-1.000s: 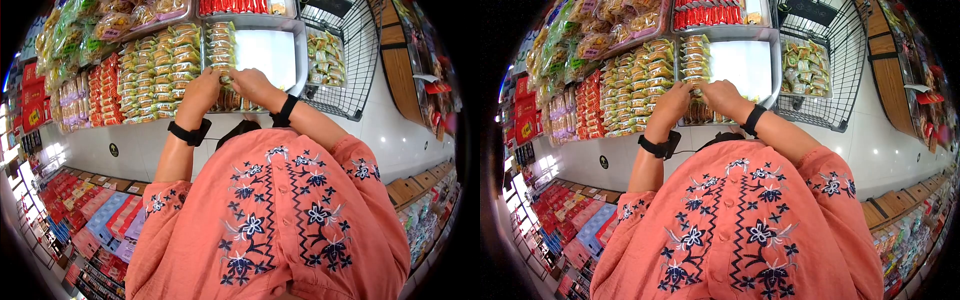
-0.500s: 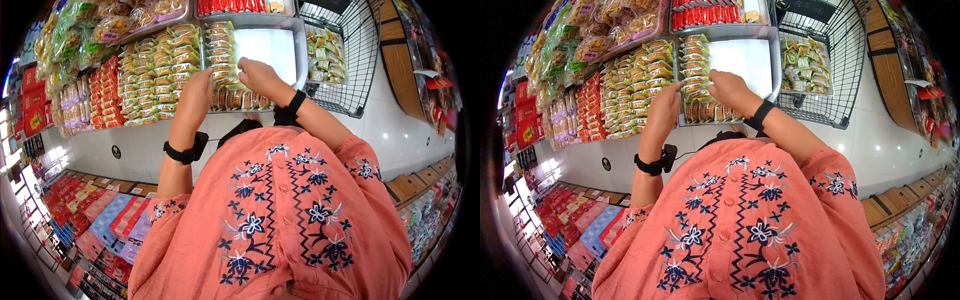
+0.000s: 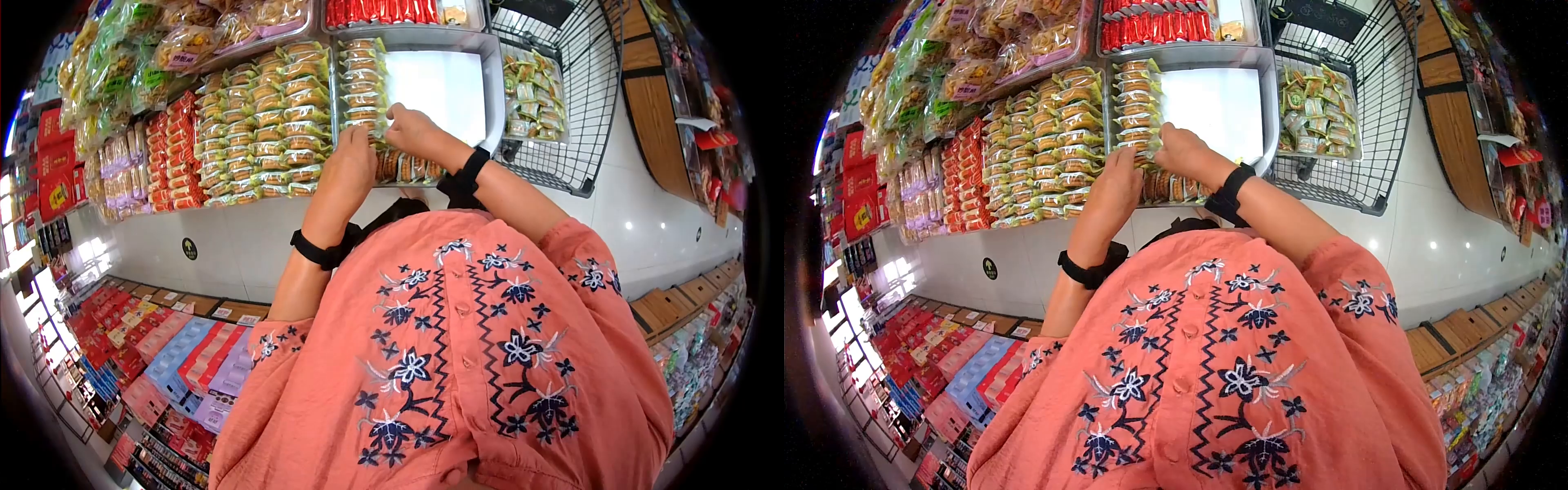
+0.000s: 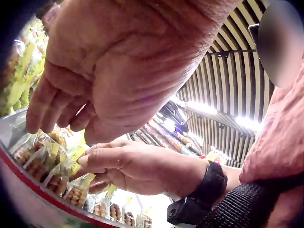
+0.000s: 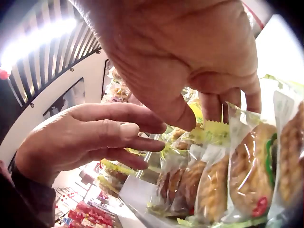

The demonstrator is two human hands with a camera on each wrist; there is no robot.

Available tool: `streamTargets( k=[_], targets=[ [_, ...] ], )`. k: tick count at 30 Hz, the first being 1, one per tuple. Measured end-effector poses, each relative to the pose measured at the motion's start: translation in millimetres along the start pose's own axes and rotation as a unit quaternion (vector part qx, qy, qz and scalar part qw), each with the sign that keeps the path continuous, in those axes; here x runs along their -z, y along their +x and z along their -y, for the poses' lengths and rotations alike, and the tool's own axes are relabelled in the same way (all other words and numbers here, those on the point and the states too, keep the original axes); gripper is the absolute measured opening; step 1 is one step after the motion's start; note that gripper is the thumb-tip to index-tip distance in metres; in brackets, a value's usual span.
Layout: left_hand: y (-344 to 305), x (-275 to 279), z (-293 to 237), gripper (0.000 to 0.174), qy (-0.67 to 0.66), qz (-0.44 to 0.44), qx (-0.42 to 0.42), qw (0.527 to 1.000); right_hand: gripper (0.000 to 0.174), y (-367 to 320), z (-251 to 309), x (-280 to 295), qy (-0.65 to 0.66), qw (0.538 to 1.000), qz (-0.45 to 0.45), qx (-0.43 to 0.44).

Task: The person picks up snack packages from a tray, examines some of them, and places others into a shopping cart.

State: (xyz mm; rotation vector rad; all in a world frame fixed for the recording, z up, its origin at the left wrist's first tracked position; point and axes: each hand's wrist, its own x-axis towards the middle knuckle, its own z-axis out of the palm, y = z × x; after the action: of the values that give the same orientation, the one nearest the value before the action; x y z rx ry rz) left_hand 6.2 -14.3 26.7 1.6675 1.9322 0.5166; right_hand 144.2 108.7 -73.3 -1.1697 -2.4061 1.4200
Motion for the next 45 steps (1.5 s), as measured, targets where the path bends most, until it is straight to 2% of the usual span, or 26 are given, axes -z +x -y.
streamTargets(
  k=[6, 9, 13, 18, 24, 28, 32, 36, 38, 39, 40, 45],
  targets=[
    [2.3, -4.2, 1.4, 0.037, -0.010, -0.015, -0.020, 1.000, 0.042, 7.5, 3.8, 1.1, 0.036, 0.998, 0.045, -0.023],
    [3.3, -7.4, 3.3, 0.038, -0.009, 0.016, -0.009, 1.000, 0.043, 8.4, 1.9, 1.7, 0.046, 0.997, 0.054, -0.028],
    [0.6, 1.0, -1.6, 0.032, 0.002, -0.027, -0.010, 1.000, 0.042, 4.9, 3.6, 3.6, 0.029, 0.997, 0.046, -0.048],
    [-4.1, 19.6, -6.7, 0.033, -0.013, -0.066, 0.007, 0.998, 0.032, -4.7, 7.4, 17.3, 0.019, 1.000, 0.000, -0.006],
    [6.0, -5.8, -2.0, 0.035, 0.038, -0.086, -0.087, 0.992, 0.029, 2.6, -5.9, 3.5, 0.012, 0.999, 0.000, 0.038],
    [9.3, -17.9, 1.4, 0.038, 0.106, -0.073, -0.091, 0.988, 0.030, 4.9, -8.8, -2.2, -0.004, 0.999, 0.009, 0.039],
    [10.7, -29.5, 8.0, 0.035, 0.129, -0.044, -0.050, 0.989, 0.032, 4.9, -11.1, 1.4, 0.029, 0.998, 0.012, 0.056],
    [18.6, -3.7, -30.2, 0.032, 0.055, -0.094, -0.096, 0.989, 0.028, -3.6, -10.3, 34.2, 0.106, 0.992, -0.040, 0.063],
    [26.4, 10.1, -60.8, 0.031, -0.080, -0.091, -0.076, 0.990, 0.026, -14.3, -7.4, 66.1, 0.288, 0.957, -0.013, 0.022],
    [32.2, 11.7, -70.7, 0.030, -0.143, -0.090, -0.064, 0.984, 0.026, -22.4, -0.8, 88.5, 0.327, 0.945, -0.010, -0.004],
    [38.3, 8.6, -76.2, 0.031, -0.178, -0.065, -0.037, 0.981, 0.026, -29.5, 1.5, 107.1, 0.369, 0.929, -0.007, -0.028],
    [61.0, -9.0, -107.9, 0.036, -0.305, 0.056, 0.080, 0.947, 0.025, -56.1, -52.5, 165.8, 0.390, 0.907, -0.143, -0.073]
  ],
)
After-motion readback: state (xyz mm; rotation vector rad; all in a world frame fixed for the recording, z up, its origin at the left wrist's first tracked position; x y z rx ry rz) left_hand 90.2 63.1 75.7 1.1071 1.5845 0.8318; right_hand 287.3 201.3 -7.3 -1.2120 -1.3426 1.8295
